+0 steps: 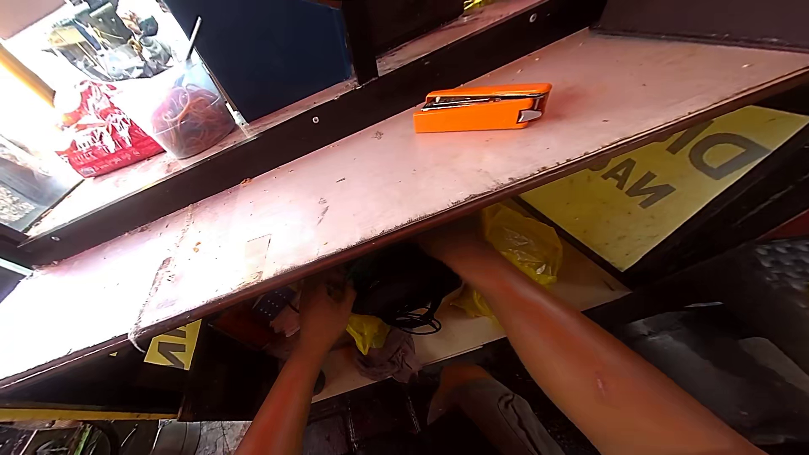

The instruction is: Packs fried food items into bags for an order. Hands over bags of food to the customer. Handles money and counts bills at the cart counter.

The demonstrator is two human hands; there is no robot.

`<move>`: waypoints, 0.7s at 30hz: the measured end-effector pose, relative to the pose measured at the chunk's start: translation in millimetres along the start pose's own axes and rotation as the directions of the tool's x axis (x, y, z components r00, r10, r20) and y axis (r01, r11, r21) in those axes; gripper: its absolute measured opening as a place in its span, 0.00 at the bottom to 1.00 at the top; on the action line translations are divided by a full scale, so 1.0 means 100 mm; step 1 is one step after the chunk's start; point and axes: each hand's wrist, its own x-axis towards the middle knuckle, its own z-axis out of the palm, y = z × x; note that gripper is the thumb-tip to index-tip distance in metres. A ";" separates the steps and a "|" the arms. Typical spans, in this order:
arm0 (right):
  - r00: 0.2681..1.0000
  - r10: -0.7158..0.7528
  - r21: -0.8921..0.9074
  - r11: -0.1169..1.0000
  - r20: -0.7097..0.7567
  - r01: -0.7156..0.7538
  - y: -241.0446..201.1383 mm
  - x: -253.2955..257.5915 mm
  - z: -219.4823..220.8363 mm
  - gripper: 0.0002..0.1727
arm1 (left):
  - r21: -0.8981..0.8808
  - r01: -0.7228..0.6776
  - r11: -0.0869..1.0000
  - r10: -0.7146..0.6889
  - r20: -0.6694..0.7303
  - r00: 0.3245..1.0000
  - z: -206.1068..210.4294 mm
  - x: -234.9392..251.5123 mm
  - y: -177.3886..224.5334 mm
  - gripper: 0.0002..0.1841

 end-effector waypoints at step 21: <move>0.873 -0.436 0.338 0.873 0.219 0.352 0.56 -0.35 -0.06 0.12 | 0.178 -0.430 0.885 0.353 0.345 0.870 -0.17 0.12 0.30 0.13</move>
